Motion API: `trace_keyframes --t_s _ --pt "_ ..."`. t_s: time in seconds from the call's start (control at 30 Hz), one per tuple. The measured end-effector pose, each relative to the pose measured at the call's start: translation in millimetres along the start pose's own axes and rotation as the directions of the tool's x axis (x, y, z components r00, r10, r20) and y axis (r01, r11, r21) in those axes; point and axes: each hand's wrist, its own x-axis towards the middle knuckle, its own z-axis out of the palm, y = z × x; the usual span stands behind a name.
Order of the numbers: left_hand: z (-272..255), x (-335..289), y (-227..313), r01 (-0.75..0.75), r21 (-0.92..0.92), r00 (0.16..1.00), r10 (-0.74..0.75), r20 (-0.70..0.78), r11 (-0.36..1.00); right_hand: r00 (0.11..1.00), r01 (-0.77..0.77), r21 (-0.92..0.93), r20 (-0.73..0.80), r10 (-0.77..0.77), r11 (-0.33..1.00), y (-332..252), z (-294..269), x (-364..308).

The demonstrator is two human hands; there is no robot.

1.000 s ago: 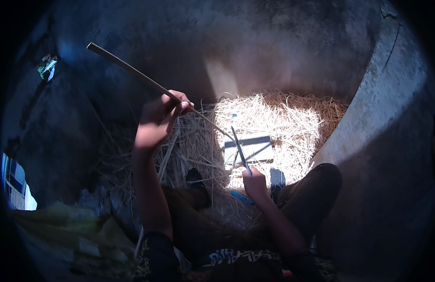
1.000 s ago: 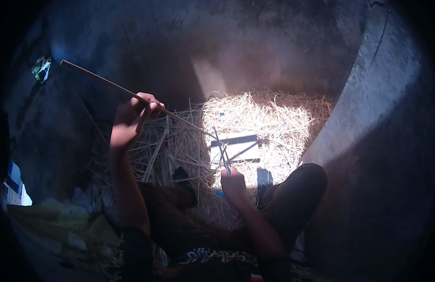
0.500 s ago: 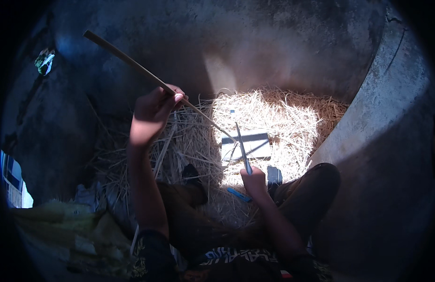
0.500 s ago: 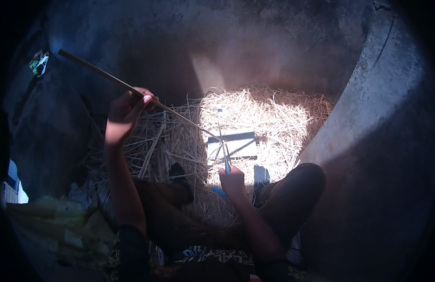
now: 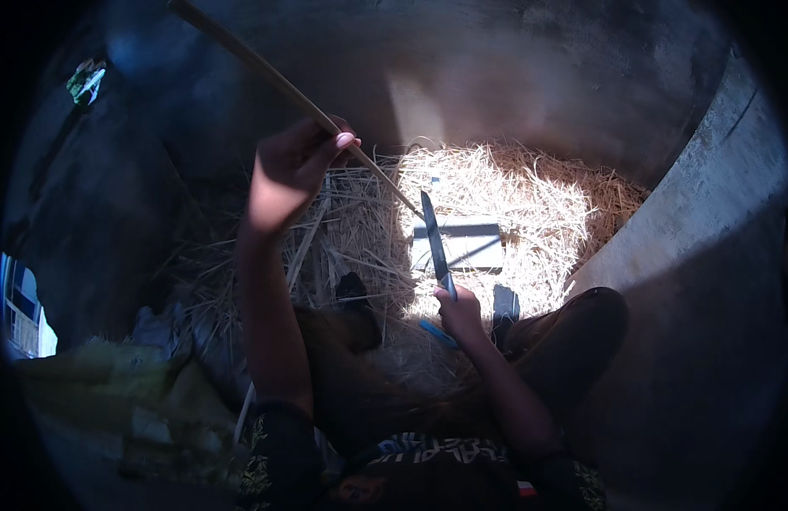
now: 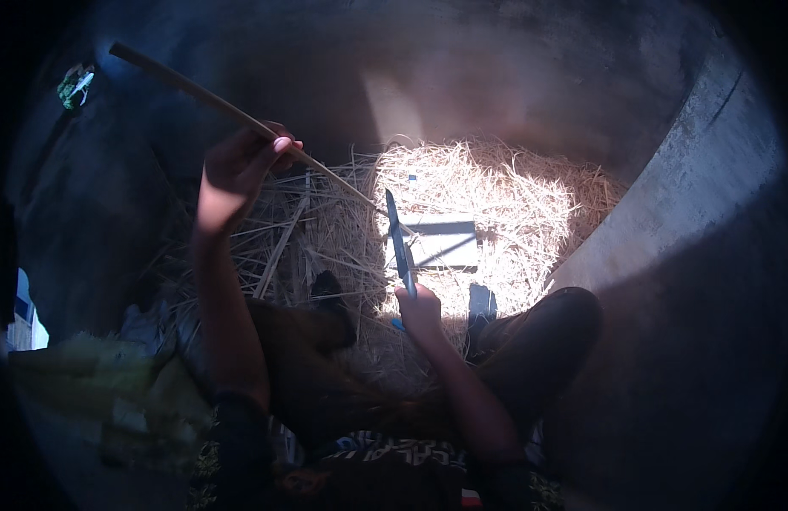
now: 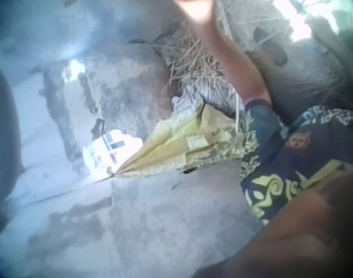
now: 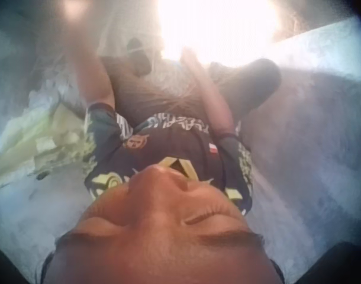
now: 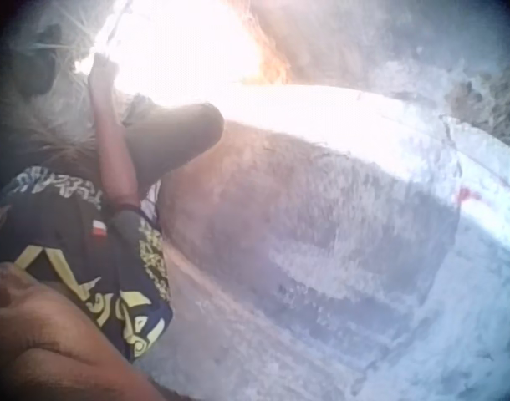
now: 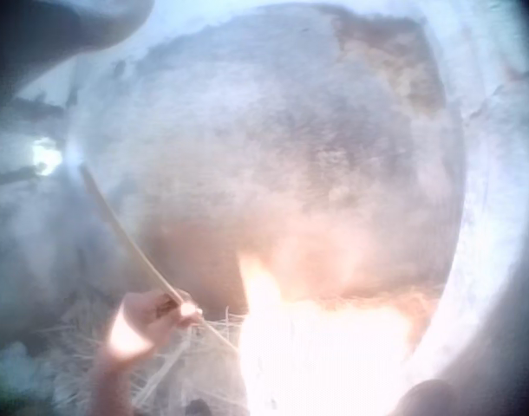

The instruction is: The person sits cross-legged on a bed of straw inside a concrete structure and uses a knife to shave thin strips from a long bamboo stick. They repeatedly scrape the blade along the stick's length to remove the outer layer, creating fine shavings that fall onto the straw below.

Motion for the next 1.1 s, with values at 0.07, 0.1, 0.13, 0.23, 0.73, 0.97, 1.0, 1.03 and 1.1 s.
trace_keyframes --t_s 0.07,0.1,0.13,0.23,0.73,0.97,1.0,1.03,1.1 --pt "-1 0 -5 -0.028 -0.036 1.0 0.028 -0.011 0.999 0.994 0.061 -0.064 -0.086 -0.067 0.996 3 -1 0" --pt "-3 0 -7 -0.042 -0.055 0.999 0.041 -0.016 0.998 0.981 0.142 -0.052 -0.124 -0.148 0.988 3 -2 2" --pt "-5 -1 -8 -0.04 -0.022 0.999 0.04 -0.008 0.999 0.961 0.218 -0.045 -0.161 -0.223 0.975 -6 -2 -1" --pt "-12 0 -8 -0.039 0.021 0.999 0.039 0.013 0.999 0.873 0.435 0.06 -0.275 -0.404 0.899 -20 3 -8" --pt "1 1 -3 -0.045 0.087 0.999 0.046 -0.003 0.995 0.897 0.429 0.34 -0.267 -0.352 0.837 -30 4 -5" --pt "18 3 -2 -0.063 0.206 0.989 0.09 -0.12 0.976 0.994 -0.038 0.132 -0.093 0.051 0.991 15 8 25" --pt "19 4 2 -0.056 0.161 0.987 0.078 -0.138 0.985 0.969 0.142 0.024 -0.209 -0.134 0.99 35 5 39" --pt "11 1 0 -0.046 0.173 0.985 0.073 -0.155 0.984 0.965 0.168 0.036 -0.21 -0.157 0.985 9 8 24" --pt "12 2 -5 -0.044 0.151 0.984 0.069 -0.165 0.988 0.945 0.257 0.157 -0.248 -0.214 0.954 -6 3 17"
